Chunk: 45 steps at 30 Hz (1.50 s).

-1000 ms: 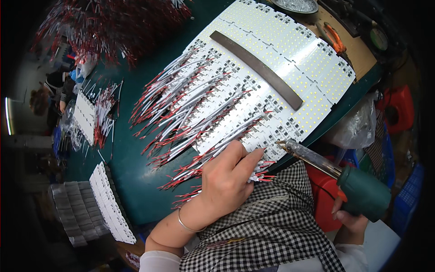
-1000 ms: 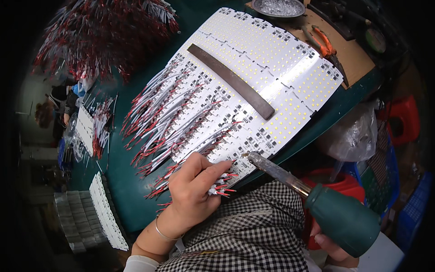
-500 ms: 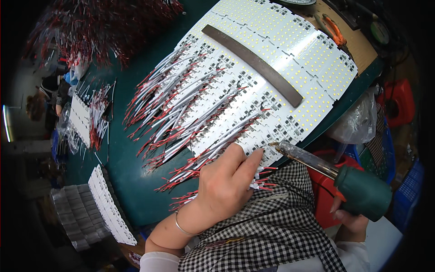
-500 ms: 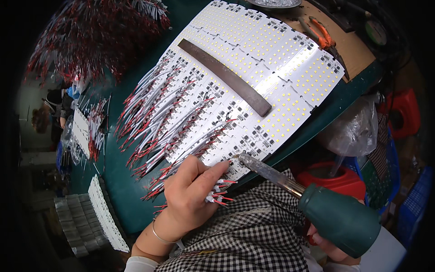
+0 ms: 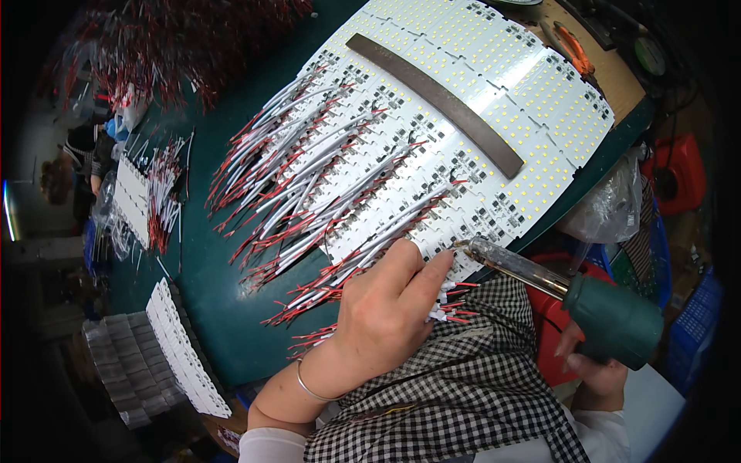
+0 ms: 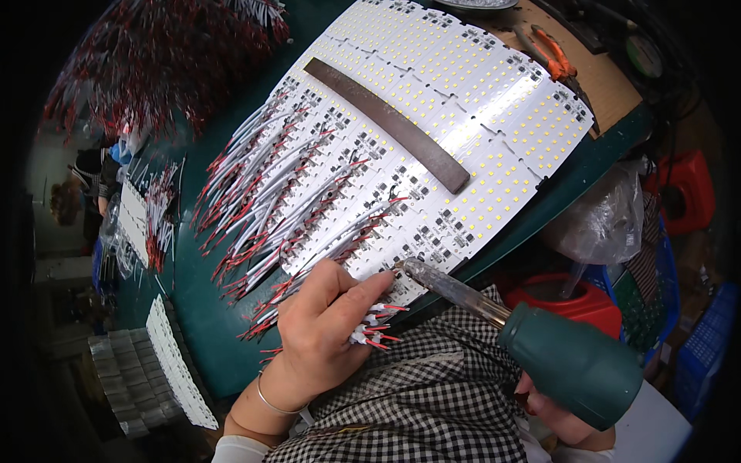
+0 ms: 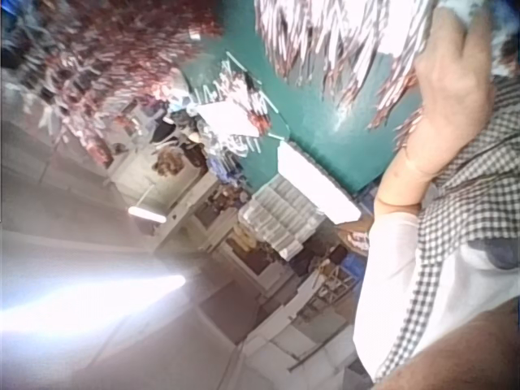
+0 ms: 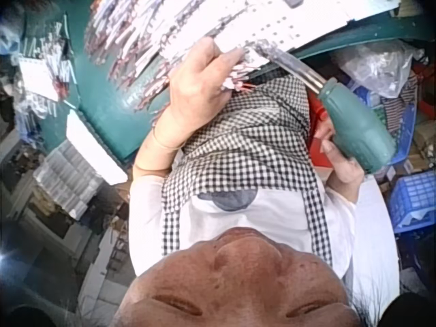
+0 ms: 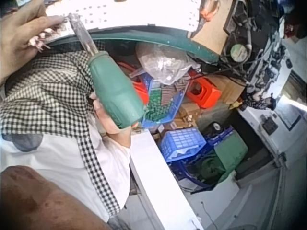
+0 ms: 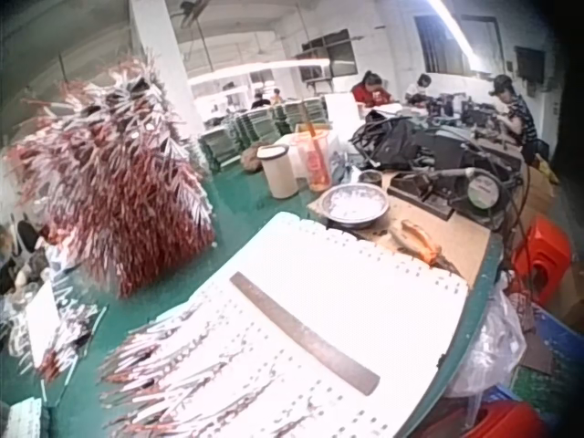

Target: The person solders electrical wires onto an LED panel with a soldering iron, attaching the wires to electronic components on the panel.

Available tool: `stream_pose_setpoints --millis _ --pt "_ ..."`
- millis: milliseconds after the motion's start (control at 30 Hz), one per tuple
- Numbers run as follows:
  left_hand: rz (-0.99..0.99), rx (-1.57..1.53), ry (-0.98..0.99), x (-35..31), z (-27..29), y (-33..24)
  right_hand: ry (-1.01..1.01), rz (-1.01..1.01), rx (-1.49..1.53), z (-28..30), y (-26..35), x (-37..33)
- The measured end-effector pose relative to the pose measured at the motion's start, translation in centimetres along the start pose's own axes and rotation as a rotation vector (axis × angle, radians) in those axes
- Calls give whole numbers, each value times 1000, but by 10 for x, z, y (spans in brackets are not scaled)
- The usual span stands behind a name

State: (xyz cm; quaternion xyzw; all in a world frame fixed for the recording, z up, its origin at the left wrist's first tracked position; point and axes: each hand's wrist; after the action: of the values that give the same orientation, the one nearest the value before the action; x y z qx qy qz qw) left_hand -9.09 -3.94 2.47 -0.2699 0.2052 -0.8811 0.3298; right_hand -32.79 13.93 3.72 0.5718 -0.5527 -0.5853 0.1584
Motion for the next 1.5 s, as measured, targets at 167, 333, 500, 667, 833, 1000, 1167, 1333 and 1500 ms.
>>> stream_pose_setpoints --millis 167,333,500,667,833,1000,1167,1333,1500 --pt "2 10 20 2 1 -2 -47 247 -197 -17 2 2" --pt "-17 11 19 1 3 -2 124 414 -309 18 -12 8" --pt "-78 1 48 4 3 -1 -152 309 -65 -14 10 -2" --pt "-89 23 37 3 3 -1 -104 306 -45 -6 4 -6" --pt "-13 53 108 6 6 -5 -122 297 -28 -1 0 -10" --pt "99 -113 95 6 4 3 -112 297 7 8 -7 -15" --pt "36 -166 104 5 -1 5 -70 292 -29 15 -14 -19" --pt "-49 -97 74 1 -3 7 23 297 -105 17 -13 -18" --pt "-104 -61 29 -1 -8 10 44 257 -133 14 -12 -18"
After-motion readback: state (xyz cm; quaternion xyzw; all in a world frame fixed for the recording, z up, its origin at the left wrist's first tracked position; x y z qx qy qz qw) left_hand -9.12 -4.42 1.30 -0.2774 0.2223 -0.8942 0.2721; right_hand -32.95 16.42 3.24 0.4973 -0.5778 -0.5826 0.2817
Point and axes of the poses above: each hand's wrist, its own x-axis towards the middle knuckle, its own z-axis out of the back of the hand, y = z × x, and after that the axes turned 1 degree about z, right-handed
